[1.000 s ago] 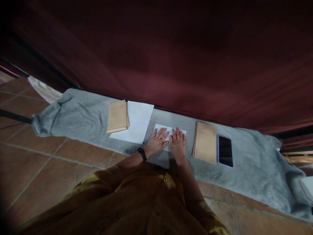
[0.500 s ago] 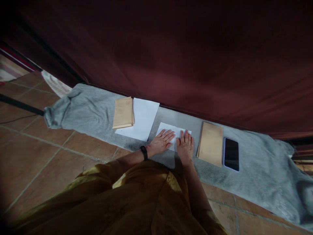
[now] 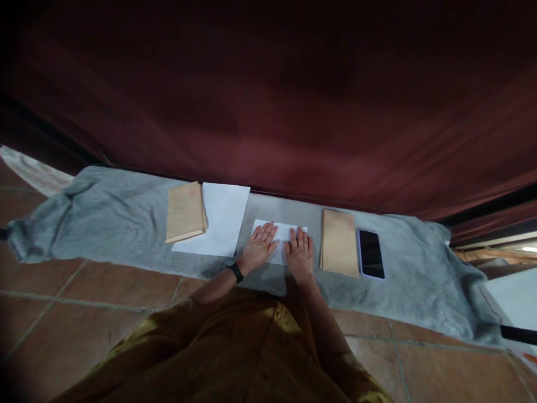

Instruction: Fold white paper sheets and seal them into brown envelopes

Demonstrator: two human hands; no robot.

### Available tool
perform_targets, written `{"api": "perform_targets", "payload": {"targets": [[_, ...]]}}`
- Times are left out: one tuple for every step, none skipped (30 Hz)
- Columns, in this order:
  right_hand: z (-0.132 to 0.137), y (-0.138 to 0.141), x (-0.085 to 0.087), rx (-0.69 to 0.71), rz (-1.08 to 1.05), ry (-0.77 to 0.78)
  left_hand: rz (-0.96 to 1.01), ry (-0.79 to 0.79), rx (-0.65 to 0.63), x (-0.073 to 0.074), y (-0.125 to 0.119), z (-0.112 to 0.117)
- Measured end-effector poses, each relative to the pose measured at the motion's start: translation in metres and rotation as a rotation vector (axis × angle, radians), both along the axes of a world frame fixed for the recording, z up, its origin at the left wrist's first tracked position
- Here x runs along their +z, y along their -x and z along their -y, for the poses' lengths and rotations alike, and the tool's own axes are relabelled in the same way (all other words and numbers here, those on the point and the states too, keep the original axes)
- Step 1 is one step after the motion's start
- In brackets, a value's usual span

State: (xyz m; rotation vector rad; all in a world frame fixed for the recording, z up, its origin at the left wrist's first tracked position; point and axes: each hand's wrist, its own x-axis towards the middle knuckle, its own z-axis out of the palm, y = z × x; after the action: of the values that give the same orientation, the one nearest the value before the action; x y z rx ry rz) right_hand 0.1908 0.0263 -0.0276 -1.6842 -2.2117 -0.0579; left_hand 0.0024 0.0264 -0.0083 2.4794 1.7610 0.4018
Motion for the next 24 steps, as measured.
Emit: {"api": "perform_targets", "payload": {"targets": [[0.000,0.000,0.000,-0.005,-0.004,-0.003,-0.001,0.004,0.033,0.000,0.001,-0.004],[0.000,0.001,0.000,-0.010,-0.008,-0.006,-0.004,0.009,0.061,0.000,0.003,-0.007],[0.000,0.001,0.000,-0.014,-0.013,-0.009,-0.007,0.017,0.088,0.000,0.004,-0.010],[0.000,0.001,0.000,-0.016,-0.017,-0.012,-0.009,0.025,0.119,-0.001,0.006,-0.012],[0.000,0.001,0.000,-0.016,-0.022,-0.012,-0.010,0.032,0.155,-0.001,0.006,-0.013],[0.000,0.002,0.000,-0.017,-0.025,-0.011,-0.008,0.035,0.194,-0.001,0.006,-0.012],[0.000,0.002,0.000,-0.018,-0.028,-0.007,-0.004,0.033,0.231,-0.001,0.005,-0.011],[0.000,0.002,0.000,-0.021,-0.030,-0.001,0.004,0.024,0.257,-0.001,0.002,-0.008],[0.000,0.003,0.001,-0.025,-0.030,0.006,0.013,0.010,0.262,-0.001,-0.002,-0.005],[0.000,0.003,0.001,-0.026,-0.027,0.013,0.023,-0.005,0.238,-0.002,-0.007,-0.001],[0.000,0.003,0.002,-0.024,-0.023,0.019,0.031,-0.018,0.191,-0.002,-0.012,0.003],[0.000,0.003,0.002,-0.019,-0.020,0.022,0.036,-0.024,0.133,-0.003,-0.018,0.007],[0.000,0.003,0.003,-0.015,-0.017,0.023,0.039,-0.024,0.082,-0.003,-0.024,0.011],[0.000,0.003,0.003,-0.013,-0.016,0.020,0.039,-0.017,0.043,-0.004,-0.028,0.013],[0.001,0.002,0.004,-0.011,-0.015,0.017,0.036,-0.008,0.019,-0.005,-0.031,0.015],[0.001,0.002,0.005,-0.010,-0.013,0.015,0.032,0.000,0.011,-0.005,-0.033,0.017],[0.001,0.002,0.006,-0.009,-0.010,0.014,0.028,0.005,0.010,-0.005,-0.033,0.017],[0.001,0.001,0.006,-0.007,-0.005,0.016,0.022,0.008,0.006,-0.005,-0.032,0.017],[0.001,0.001,0.007,-0.007,0.000,0.020,0.015,0.009,-0.002,-0.005,-0.031,0.018],[0.001,0.001,0.008,-0.006,0.002,0.026,0.009,0.007,-0.012,-0.005,-0.029,0.018],[0.000,0.002,0.009,-0.003,0.001,0.033,0.003,0.005,-0.022,-0.004,-0.027,0.018],[-0.001,0.004,0.010,0.012,-0.005,0.042,-0.003,0.004,-0.033,-0.004,-0.025,0.018],[-0.002,0.006,0.010,0.051,-0.012,0.054,-0.008,0.004,-0.043,-0.003,-0.024,0.019],[-0.003,0.009,0.010,0.107,-0.019,0.069,-0.014,0.005,-0.049,-0.003,-0.023,0.020]]}}
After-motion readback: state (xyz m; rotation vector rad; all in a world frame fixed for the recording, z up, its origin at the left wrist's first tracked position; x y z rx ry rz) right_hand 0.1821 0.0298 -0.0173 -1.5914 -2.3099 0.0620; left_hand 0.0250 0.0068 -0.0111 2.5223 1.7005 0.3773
